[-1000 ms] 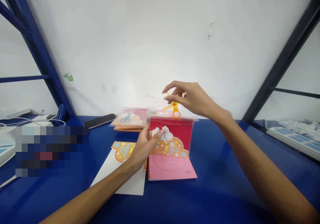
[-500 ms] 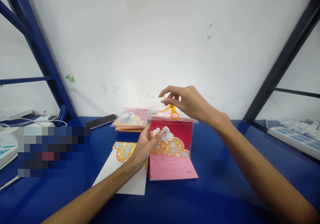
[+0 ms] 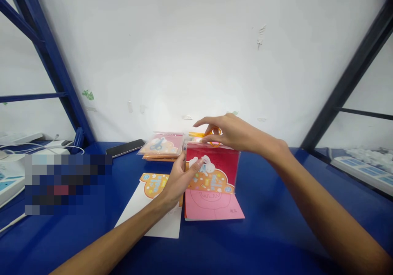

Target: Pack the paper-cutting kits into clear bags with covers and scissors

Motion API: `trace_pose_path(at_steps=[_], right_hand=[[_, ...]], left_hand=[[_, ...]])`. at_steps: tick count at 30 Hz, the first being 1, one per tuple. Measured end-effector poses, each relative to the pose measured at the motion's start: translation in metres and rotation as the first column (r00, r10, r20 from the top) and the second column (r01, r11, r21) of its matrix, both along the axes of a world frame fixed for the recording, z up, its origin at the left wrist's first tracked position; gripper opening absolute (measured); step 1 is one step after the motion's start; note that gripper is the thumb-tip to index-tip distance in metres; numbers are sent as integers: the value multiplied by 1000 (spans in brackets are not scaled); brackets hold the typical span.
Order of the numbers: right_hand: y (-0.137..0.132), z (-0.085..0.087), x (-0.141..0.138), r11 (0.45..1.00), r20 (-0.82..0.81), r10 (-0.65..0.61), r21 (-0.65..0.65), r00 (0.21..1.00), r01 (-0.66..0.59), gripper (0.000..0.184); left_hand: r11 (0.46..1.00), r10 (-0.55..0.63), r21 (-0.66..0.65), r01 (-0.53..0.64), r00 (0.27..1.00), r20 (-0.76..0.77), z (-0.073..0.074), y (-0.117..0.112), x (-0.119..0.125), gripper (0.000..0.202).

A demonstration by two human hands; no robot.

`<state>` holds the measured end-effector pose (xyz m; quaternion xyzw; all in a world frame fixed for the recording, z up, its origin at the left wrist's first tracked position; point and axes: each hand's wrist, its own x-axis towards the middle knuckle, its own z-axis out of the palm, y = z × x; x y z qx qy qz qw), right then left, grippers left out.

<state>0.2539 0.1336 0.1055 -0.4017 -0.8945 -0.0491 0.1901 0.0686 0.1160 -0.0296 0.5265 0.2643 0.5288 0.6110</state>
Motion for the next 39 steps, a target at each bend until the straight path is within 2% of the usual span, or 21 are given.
trace_pose_path(at_steps=[4,8,12,14,21,26,32,39], right_hand=[[-4,6,3,999,-32,10,-38,999,-12,30],[-19,23,11,996,-110,55,-65,992,-62,25],[-34,38,21,969,-19,156,-190,988,-157,27],[-38,40,25,963,35,160,-226,987,-148,26],[-32,34,37,979,75,-63,-190,995,76,24],[-28,32,37,975,85,-14,-222,996,33,24],[-30,31,23,968,106,13,-252,994,14,27],[-25,19,10,948,100,37,-318,994,-3,26]], left_hand=[[1000,-5,-1,5,1000,0,1,-1,0,52],[1000,-5,8,5,1000,6,-1,-1,1,53],[1000,-2,-2,2,1000,4,-2,0,2,53],[1000,3,-8,-3,1000,-9,-2,0,1,54],[1000,12,13,-12,999,-31,1,-1,-1,50],[1000,20,4,-20,999,-30,-1,0,0,52],[1000,4,-8,-4,1000,-15,-2,1,0,55],[1000,-4,-10,4,1000,-14,-1,0,-1,57]])
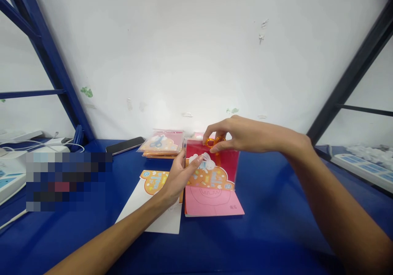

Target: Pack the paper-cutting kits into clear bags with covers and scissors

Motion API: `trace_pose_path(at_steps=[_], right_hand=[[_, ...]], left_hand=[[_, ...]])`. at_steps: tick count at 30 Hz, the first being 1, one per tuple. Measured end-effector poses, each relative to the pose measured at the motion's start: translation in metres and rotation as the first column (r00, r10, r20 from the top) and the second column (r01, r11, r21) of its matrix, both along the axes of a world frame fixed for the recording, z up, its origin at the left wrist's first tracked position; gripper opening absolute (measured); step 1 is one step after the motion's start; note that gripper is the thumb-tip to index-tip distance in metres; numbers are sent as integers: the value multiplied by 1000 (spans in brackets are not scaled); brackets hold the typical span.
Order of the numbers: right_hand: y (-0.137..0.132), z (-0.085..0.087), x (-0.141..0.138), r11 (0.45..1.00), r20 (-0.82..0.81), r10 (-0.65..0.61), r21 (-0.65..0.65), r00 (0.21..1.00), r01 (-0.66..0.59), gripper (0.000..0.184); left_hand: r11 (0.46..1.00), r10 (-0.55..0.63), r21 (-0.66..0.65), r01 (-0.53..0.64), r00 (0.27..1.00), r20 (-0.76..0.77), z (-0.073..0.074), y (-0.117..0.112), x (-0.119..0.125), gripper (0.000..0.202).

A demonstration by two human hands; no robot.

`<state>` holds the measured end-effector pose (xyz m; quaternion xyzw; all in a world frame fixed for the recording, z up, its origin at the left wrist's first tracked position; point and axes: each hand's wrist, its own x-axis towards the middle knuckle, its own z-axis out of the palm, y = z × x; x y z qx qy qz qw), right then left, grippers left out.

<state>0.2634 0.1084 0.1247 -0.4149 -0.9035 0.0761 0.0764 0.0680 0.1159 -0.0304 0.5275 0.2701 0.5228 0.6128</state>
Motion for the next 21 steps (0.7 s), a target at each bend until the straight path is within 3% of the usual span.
trace_pose_path(at_steps=[16,21], right_hand=[[-6,4,0,997,20,-15,72,1000,14,28],[-4,8,6,973,-14,-99,208,995,99,41]], left_hand=[[1000,-28,-4,29,999,44,0,0,0,54],[1000,-19,17,19,1000,-2,-1,1,-1,50]])
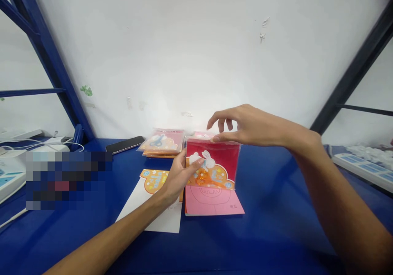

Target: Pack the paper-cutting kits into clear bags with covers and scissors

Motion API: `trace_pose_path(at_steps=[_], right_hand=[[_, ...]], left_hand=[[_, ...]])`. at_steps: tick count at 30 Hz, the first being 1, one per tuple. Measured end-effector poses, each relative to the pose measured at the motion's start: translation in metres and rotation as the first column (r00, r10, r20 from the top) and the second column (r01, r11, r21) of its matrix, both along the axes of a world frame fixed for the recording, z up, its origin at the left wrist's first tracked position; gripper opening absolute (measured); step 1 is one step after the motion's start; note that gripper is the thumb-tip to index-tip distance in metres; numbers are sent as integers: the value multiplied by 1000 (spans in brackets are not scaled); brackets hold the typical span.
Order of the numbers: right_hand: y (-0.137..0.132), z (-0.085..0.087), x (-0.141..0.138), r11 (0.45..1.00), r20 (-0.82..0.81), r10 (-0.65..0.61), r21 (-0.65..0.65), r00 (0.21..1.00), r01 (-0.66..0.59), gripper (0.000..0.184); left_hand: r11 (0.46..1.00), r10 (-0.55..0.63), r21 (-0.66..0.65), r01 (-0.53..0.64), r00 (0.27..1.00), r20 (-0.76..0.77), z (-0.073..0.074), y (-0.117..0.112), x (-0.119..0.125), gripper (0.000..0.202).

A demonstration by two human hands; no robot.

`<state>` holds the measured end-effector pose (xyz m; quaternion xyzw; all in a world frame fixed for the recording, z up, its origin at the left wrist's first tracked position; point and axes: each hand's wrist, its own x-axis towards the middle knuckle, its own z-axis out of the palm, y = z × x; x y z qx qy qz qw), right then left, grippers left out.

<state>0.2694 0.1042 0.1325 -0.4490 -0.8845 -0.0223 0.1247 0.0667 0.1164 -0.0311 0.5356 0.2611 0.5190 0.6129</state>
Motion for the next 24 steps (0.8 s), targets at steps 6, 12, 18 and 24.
trace_pose_path(at_steps=[6,12,18,24], right_hand=[[15,-9,16,968,103,-51,-240,993,74,57],[24,-7,22,962,75,11,-274,997,10,40],[13,-3,25,993,-118,-27,-119,993,13,39],[9,-76,51,903,-533,-201,-427,822,-57,42]], left_hand=[[999,34,-7,-34,999,-41,0,2,1,46],[997,47,56,-47,999,3,3,2,1,47],[996,57,-68,-54,997,45,16,-1,-3,41],[950,-108,-290,118,993,51,21,-11,-2,47]])
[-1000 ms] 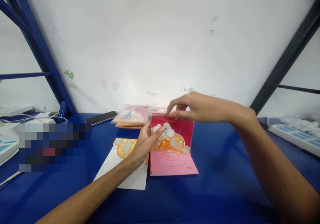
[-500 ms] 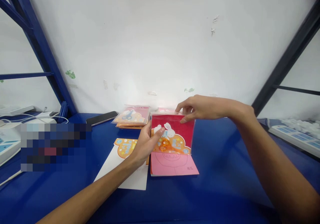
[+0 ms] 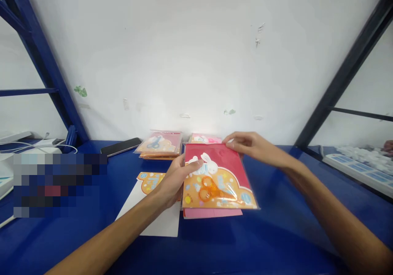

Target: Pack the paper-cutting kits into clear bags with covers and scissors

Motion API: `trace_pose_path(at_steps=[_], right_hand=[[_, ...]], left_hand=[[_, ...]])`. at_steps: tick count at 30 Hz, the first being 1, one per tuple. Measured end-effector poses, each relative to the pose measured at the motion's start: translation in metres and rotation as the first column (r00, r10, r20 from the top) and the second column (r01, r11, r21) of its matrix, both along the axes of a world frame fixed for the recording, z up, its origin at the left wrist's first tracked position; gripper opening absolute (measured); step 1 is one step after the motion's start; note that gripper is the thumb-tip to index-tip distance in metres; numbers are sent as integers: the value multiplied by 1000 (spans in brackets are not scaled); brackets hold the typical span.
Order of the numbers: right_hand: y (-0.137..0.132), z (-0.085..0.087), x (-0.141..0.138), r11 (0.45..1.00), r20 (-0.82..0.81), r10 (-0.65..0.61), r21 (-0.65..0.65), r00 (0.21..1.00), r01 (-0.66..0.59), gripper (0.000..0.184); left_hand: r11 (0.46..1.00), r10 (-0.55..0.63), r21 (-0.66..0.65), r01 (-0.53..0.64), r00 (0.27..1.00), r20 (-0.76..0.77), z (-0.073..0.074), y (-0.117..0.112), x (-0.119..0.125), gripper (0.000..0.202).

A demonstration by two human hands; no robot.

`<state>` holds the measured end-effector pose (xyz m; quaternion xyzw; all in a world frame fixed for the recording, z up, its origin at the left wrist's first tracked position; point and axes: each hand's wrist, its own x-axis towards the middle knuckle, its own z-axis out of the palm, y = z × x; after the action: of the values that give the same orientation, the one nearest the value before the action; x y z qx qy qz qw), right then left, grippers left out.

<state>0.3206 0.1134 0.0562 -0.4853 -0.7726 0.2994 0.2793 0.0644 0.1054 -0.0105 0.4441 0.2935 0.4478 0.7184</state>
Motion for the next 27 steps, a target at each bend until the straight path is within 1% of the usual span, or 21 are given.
trace_pose_path(at_steps=[2,4,5,7,10,13,15,17,19,21,24,26,27], right_hand=[[1,-32,8,994,-127,-41,-106,991,27,43],[1,-57,13,984,-176,-57,-175,983,25,41],[1,-66,15,980,-201,-59,-199,978,19,40],[2,-76,15,972,-251,-60,-235,966,-1,39],[3,-80,14,968,-310,-68,-252,948,-13,38],[5,-82,12,976,-304,-63,-217,951,-4,38],[5,-85,11,983,-274,-54,-184,960,2,40],[5,-89,9,989,-230,-54,-149,972,20,41],[4,-92,8,997,-157,-62,-56,986,54,39],[3,-93,6,993,-74,-71,88,995,77,34],[2,-92,6,966,37,-57,254,998,46,27],[2,-92,7,948,107,-49,317,993,12,23],[2,-92,7,938,139,-48,346,989,-3,22]], left_hand=[[998,-49,-34,48,998,-38,-3,-3,2,50],[997,-69,-39,66,994,-80,-7,-5,4,50],[998,-61,-25,59,994,-95,-9,-5,4,50],[999,-9,46,15,991,-137,-12,-4,5,50],[977,99,207,-45,961,-257,-13,4,4,44],[940,179,339,-30,892,-416,-14,14,-1,33],[898,267,440,-15,814,-516,-14,20,-5,29],[835,385,550,7,706,-594,-16,25,-8,28],[766,506,643,16,603,-617,-19,29,-11,30],[701,591,713,21,543,-597,-23,32,-13,27],[637,630,767,70,526,-571,-28,35,-14,15],[611,637,782,127,508,-580,-28,35,-14,14],[599,643,783,165,483,-594,-27,34,-14,16]])
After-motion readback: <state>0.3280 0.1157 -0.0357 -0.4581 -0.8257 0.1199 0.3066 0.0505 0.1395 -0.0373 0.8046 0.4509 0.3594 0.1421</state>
